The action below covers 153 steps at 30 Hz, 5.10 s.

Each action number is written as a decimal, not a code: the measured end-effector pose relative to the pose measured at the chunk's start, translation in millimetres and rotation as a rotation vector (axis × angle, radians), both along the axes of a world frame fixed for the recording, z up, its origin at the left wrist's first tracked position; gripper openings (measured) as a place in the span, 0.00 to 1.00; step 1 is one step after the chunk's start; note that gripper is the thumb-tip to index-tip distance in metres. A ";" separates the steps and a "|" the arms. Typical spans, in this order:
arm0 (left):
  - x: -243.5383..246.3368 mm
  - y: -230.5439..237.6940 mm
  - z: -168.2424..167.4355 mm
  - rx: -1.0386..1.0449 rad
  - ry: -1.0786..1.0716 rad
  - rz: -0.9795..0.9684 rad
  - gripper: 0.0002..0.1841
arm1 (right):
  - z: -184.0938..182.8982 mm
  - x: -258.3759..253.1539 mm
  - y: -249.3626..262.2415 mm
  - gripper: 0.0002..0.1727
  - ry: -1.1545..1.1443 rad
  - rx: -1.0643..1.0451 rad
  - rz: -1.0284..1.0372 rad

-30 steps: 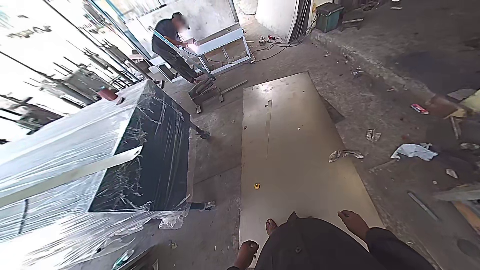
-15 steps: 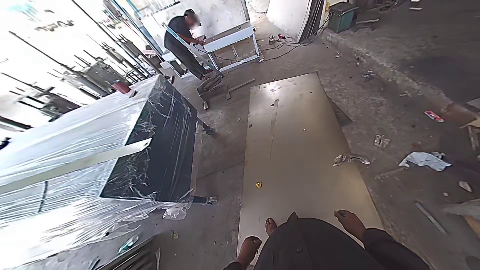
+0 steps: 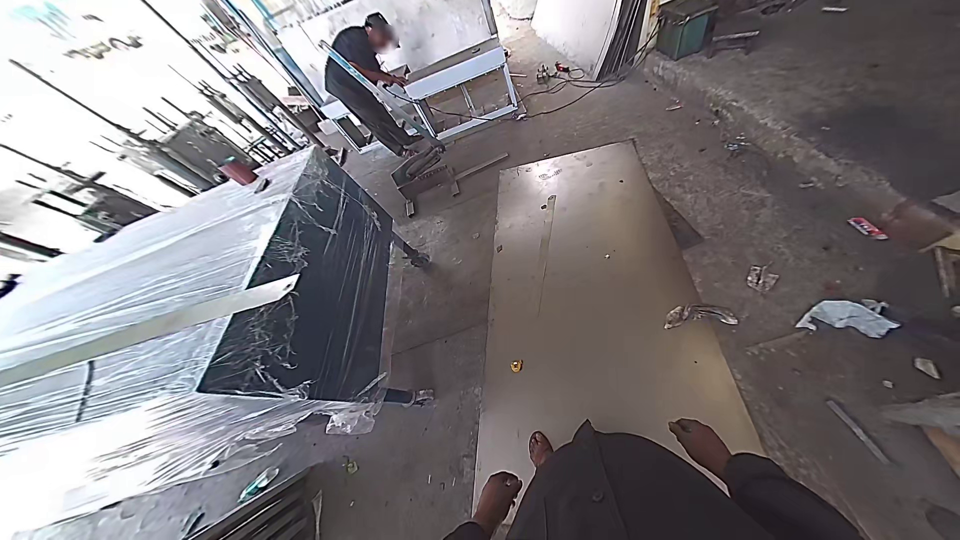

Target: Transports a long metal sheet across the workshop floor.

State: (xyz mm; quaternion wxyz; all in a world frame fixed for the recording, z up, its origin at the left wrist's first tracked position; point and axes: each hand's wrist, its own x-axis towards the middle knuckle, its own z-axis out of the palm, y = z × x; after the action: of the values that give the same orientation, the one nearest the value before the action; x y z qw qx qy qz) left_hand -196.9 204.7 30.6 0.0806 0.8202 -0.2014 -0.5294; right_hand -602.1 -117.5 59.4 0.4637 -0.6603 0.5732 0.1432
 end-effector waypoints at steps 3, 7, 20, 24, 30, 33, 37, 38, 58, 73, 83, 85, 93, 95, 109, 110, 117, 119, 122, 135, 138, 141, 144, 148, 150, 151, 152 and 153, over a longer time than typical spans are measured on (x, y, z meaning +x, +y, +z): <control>-9.3 -17.3 37.7 0.055 0.007 -0.006 0.21 | -1.0 -1.4 -1.0 0.28 -0.003 -0.004 -0.006; -4.9 -4.8 2.0 0.012 -0.018 -0.032 0.21 | -1.1 -0.9 -3.5 0.28 0.003 0.007 0.000; -14.9 -17.4 47.2 0.060 -0.011 -0.028 0.21 | -1.8 0.7 -7.3 0.27 -0.013 0.011 -0.009; -17.5 -24.1 61.9 0.056 0.014 0.008 0.21 | -0.3 1.1 -9.9 0.27 -0.021 0.009 -0.005; -17.2 -24.5 55.4 0.053 -0.006 -0.003 0.21 | 1.4 1.2 -10.4 0.27 -0.012 0.008 -0.002; -15.3 -21.8 47.4 0.049 -0.010 -0.022 0.21 | 1.6 0.6 -10.9 0.27 -0.011 0.004 0.002; -5.6 -4.3 -2.8 0.023 -0.019 -0.035 0.22 | -0.2 -1.2 -11.0 0.27 -0.014 0.000 0.003; -4.2 -2.4 -7.9 0.021 -0.016 -0.038 0.22 | -1.4 -1.5 -11.0 0.27 -0.015 -0.003 0.004; -7.8 -7.8 5.9 0.026 -0.004 -0.016 0.22 | 3.0 2.0 -9.8 0.28 0.010 0.010 0.011; -4.8 -10.6 1.1 0.010 0.006 -0.012 0.21 | 5.7 5.4 -15.2 0.28 0.012 0.017 0.013; -3.1 -13.1 -2.4 0.009 -0.013 -0.031 0.21 | -0.5 3.3 -17.4 0.28 0.009 0.008 0.010; -3.3 -13.9 0.2 0.012 -0.011 -0.027 0.22 | -0.2 3.6 -17.2 0.28 0.010 0.011 0.011; -1.2 -8.2 -13.0 0.012 -0.025 -0.058 0.22 | -1.1 2.7 -17.5 0.28 0.012 0.002 0.026; -1.7 -8.0 -13.0 0.011 -0.026 -0.052 0.22 | -0.6 2.9 -17.9 0.28 0.014 0.004 0.027; -1.9 -5.7 -17.9 0.014 -0.023 -0.053 0.22 | 2.6 1.4 -16.4 0.28 0.017 0.000 0.037; -1.9 -5.0 -19.3 0.015 -0.028 -0.056 0.22 | 2.5 1.1 -15.8 0.28 0.017 -0.002 0.034; -4.3 -8.0 -10.1 0.012 -0.012 -0.015 0.22 | 5.7 2.3 -14.6 0.28 0.010 0.006 0.027; -4.5 -9.1 -6.3 0.023 -0.008 -0.023 0.22 | 5.4 2.7 -14.0 0.28 0.010 0.008 0.028; -5.1 -9.4 -3.5 0.022 -0.009 -0.032 0.22 | 6.1 3.4 -13.8 0.29 0.022 0.011 0.029; -6.5 -9.4 -1.5 0.031 0.001 -0.033 0.22 | 2.1 3.8 -12.5 0.28 0.012 0.011 0.014; -5.7 -9.5 -4.7 0.031 -0.004 -0.039 0.22 | 0.3 3.4 -12.1 0.28 0.010 0.007 0.003; -4.8 -9.9 -5.7 0.031 -0.009 -0.046 0.22 | -0.5 4.0 -13.1 0.28 0.018 0.010 0.013; -5.6 -11.7 -1.6 0.029 -0.016 -0.071 0.23 | -0.1 3.5 -14.7 0.28 0.004 0.014 0.004; -4.9 -14.7 -2.1 0.026 -0.025 -0.073 0.22 | 0.7 4.0 -17.1 0.29 0.009 0.007 0.012; -4.3 -15.9 -2.3 0.028 -0.023 -0.070 0.22 | 2.2 4.4 -18.1 0.29 0.013 0.015 0.016; -4.1 -16.5 -2.1 0.032 -0.020 -0.071 0.22 | 2.4 4.5 -18.2 0.29 0.011 0.018 0.013; -4.5 -17.3 -0.4 0.033 -0.018 -0.072 0.22 | 2.2 4.6 -18.3 0.28 0.007 0.016 0.011; -4.9 -17.7 1.3 0.030 -0.018 -0.072 0.22 | 1.9 4.6 -18.3 0.28 0.006 0.017 0.010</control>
State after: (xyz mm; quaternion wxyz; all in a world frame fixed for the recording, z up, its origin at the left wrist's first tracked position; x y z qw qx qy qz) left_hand -201.8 187.0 31.9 0.0471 0.8182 -0.2236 -0.5276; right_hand -597.6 -135.8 61.3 0.4670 -0.6587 0.5698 0.1524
